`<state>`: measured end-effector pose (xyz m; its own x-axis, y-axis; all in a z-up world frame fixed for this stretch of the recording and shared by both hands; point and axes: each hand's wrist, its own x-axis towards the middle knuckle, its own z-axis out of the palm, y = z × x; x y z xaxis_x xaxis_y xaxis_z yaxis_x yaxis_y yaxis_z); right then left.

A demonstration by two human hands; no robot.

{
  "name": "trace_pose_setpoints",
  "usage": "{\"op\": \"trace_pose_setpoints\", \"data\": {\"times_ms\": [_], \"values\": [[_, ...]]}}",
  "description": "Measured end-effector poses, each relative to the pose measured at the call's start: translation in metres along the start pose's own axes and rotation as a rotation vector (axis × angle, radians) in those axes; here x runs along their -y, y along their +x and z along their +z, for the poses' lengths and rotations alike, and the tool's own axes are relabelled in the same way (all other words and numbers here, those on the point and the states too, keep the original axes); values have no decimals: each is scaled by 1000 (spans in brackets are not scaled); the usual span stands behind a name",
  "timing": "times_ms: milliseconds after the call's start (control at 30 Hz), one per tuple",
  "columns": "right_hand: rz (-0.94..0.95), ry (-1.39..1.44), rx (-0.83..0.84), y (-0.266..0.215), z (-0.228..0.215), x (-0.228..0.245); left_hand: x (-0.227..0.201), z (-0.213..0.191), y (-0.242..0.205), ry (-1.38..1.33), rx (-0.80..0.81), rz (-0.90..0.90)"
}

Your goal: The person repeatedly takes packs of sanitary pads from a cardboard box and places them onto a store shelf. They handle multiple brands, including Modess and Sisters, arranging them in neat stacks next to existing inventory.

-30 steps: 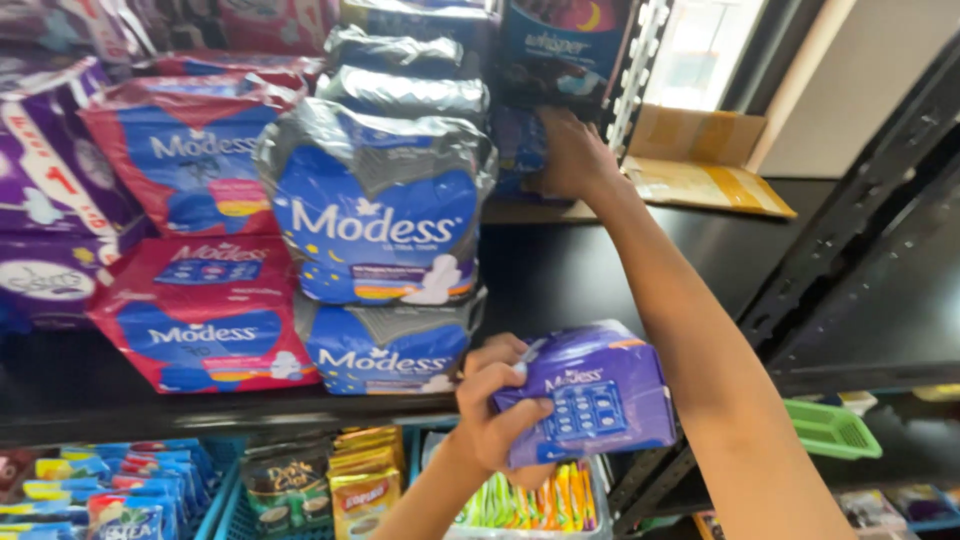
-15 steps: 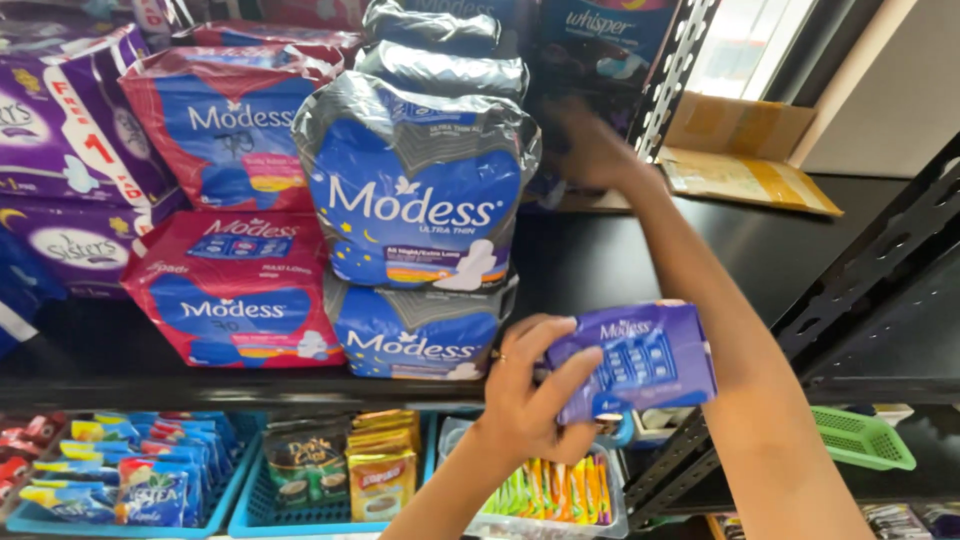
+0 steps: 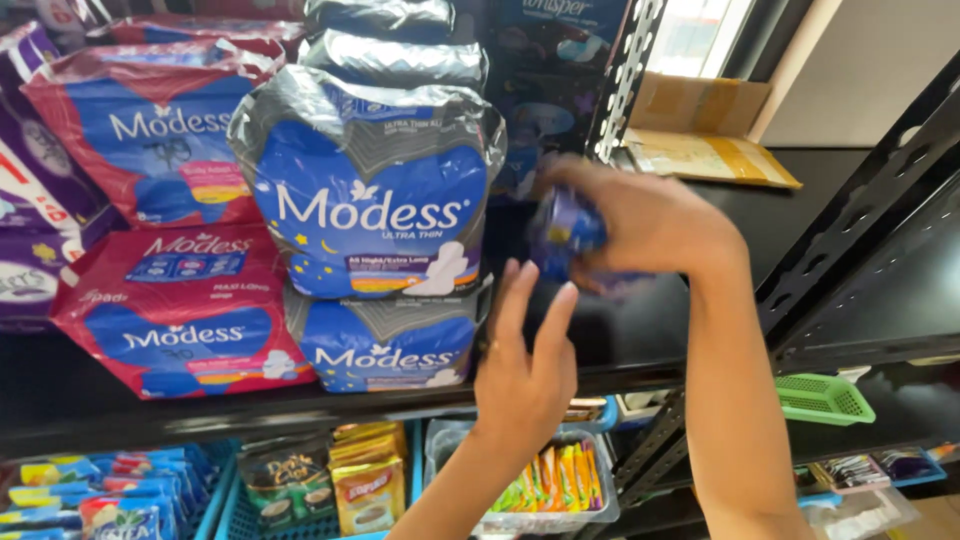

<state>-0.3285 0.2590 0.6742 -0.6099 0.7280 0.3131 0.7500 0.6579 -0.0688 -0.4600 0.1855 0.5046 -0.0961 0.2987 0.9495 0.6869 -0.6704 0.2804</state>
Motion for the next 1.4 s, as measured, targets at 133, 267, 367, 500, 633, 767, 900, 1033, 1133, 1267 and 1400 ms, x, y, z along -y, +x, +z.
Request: {"op": "trace_pose_setpoints", "data": {"times_ms": [133, 267, 367, 500, 633, 767, 900, 1033, 1133, 1267, 1400], "values": [[-79, 96, -385, 58, -13, -28, 3, 5, 1, 93, -61, 206], [-387, -99, -536, 138, -3, -63, 2, 2, 4, 193, 2, 293], [-351, -36, -339, 165, 13, -63, 2, 2, 2, 181, -5, 286], [-517, 42, -345, 187, 46, -86, 5, 3, 1, 172, -10, 307], [-533, -90, -587, 162, 39, -64, 5, 1, 3, 146, -16, 317], [132, -190, -448, 142, 39, -41, 4, -1, 3, 125, -7, 314], [188, 59, -556, 157, 71, -67, 4, 0, 5, 123, 11, 315], [71, -2, -631, 159, 92, -85, 3, 0, 2, 93, 50, 303], [-3, 105, -630, 147, 81, -87, 3, 2, 3, 99, 40, 299], [-120, 111, -746, 116, 75, -85, 4, 2, 2, 120, 28, 305], [42, 499, -777, 41, 61, -46, 3, -3, 4, 89, 16, 300]]}}
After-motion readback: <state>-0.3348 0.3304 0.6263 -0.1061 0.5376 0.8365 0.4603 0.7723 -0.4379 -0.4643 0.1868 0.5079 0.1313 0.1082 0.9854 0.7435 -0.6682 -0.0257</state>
